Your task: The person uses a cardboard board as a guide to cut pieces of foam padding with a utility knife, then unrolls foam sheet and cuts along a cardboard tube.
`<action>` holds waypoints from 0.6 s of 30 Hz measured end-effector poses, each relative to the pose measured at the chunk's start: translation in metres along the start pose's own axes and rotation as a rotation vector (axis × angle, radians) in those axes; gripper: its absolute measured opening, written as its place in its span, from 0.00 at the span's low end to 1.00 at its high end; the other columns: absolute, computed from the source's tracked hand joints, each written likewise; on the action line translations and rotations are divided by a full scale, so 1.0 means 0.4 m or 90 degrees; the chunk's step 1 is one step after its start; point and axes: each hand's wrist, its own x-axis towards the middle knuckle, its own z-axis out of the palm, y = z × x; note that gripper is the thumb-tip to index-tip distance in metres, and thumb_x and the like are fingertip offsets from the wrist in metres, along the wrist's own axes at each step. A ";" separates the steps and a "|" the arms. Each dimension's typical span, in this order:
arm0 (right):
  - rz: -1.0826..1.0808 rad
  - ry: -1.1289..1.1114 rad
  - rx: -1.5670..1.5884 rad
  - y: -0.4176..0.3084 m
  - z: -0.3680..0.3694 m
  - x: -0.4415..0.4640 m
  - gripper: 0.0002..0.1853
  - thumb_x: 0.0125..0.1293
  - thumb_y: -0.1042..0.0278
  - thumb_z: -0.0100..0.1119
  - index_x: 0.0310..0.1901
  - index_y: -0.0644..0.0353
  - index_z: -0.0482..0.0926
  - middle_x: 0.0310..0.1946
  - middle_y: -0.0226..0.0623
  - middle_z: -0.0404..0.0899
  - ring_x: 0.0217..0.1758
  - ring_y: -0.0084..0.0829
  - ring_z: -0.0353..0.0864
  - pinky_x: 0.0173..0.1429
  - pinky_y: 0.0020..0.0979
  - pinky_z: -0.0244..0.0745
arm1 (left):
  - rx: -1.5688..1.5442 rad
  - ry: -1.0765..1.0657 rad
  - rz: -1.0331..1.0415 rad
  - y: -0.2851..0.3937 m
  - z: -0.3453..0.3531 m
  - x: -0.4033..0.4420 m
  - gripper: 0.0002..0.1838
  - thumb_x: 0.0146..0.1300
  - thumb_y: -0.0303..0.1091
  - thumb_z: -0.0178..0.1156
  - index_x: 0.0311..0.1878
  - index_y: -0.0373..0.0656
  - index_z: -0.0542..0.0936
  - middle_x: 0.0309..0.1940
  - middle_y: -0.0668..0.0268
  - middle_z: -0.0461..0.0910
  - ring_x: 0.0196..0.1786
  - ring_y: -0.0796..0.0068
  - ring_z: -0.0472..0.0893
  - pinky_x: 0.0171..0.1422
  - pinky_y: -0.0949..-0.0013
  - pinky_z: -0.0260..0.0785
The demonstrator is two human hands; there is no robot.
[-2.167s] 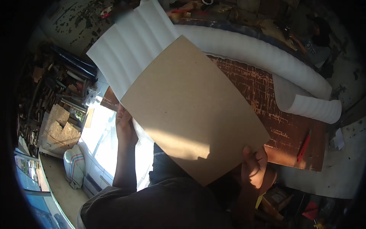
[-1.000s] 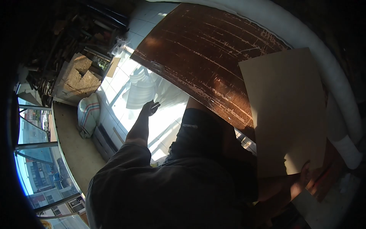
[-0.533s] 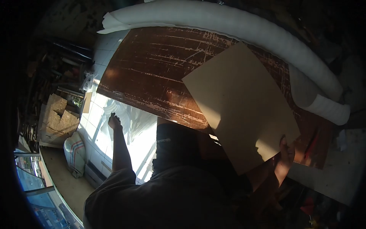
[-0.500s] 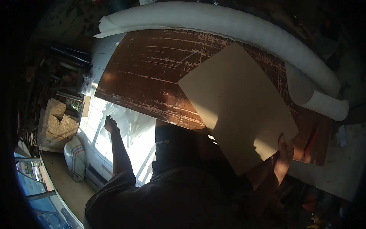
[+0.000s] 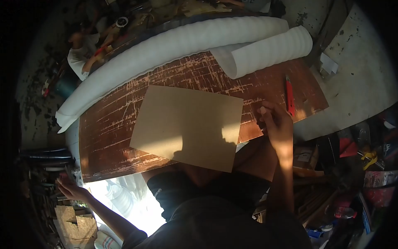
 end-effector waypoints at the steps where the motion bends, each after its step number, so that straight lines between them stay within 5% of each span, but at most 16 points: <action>1: -0.107 0.097 -0.170 0.002 -0.036 0.007 0.19 0.76 0.64 0.63 0.61 0.67 0.79 0.45 0.43 0.88 0.41 0.23 0.86 0.41 0.27 0.80 | 0.005 -0.035 0.013 0.017 0.032 0.008 0.17 0.82 0.43 0.53 0.49 0.38 0.82 0.24 0.79 0.61 0.28 0.88 0.58 0.30 0.76 0.47; 3: -0.230 0.242 -0.327 -0.019 -0.081 0.024 0.17 0.74 0.63 0.65 0.54 0.69 0.83 0.44 0.49 0.87 0.43 0.36 0.87 0.47 0.37 0.79 | 0.014 -0.114 0.010 0.075 0.114 0.011 0.17 0.82 0.43 0.52 0.50 0.38 0.82 0.23 0.80 0.59 0.27 0.89 0.56 0.31 0.75 0.45; 5: -0.226 0.299 -0.442 0.013 -0.162 0.084 0.21 0.73 0.58 0.66 0.56 0.69 0.83 0.48 0.49 0.86 0.46 0.37 0.87 0.49 0.36 0.80 | -0.057 -0.259 0.020 0.119 0.237 0.005 0.15 0.82 0.42 0.53 0.50 0.40 0.82 0.23 0.80 0.61 0.27 0.90 0.56 0.31 0.75 0.44; 10: -0.195 0.343 -0.631 0.085 -0.234 0.194 0.31 0.67 0.46 0.70 0.58 0.68 0.82 0.55 0.56 0.82 0.54 0.50 0.85 0.55 0.44 0.80 | -0.015 -0.705 0.182 0.306 0.600 -0.096 0.12 0.75 0.36 0.62 0.55 0.41 0.83 0.38 0.70 0.80 0.41 0.82 0.76 0.46 0.75 0.67; 12: -0.155 0.311 -0.658 0.083 -0.218 0.205 0.36 0.64 0.40 0.71 0.59 0.67 0.81 0.55 0.58 0.81 0.55 0.57 0.84 0.58 0.49 0.78 | -0.041 -0.761 0.327 0.313 0.738 -0.152 0.19 0.69 0.36 0.69 0.61 0.45 0.81 0.47 0.63 0.84 0.52 0.71 0.82 0.53 0.67 0.72; 14: -0.177 0.306 -0.605 0.082 -0.206 0.205 0.31 0.64 0.48 0.72 0.58 0.67 0.81 0.53 0.60 0.81 0.53 0.60 0.84 0.58 0.51 0.79 | -0.016 -0.806 0.469 0.320 0.852 -0.192 0.29 0.65 0.37 0.71 0.68 0.45 0.76 0.61 0.51 0.79 0.65 0.49 0.78 0.69 0.53 0.71; 18: -0.153 0.275 -0.559 0.085 -0.206 0.210 0.24 0.64 0.59 0.68 0.57 0.67 0.81 0.51 0.61 0.83 0.53 0.60 0.84 0.57 0.50 0.79 | 0.180 -0.846 0.519 0.298 1.031 -0.270 0.51 0.56 0.50 0.76 0.80 0.50 0.61 0.75 0.43 0.66 0.77 0.39 0.67 0.80 0.46 0.60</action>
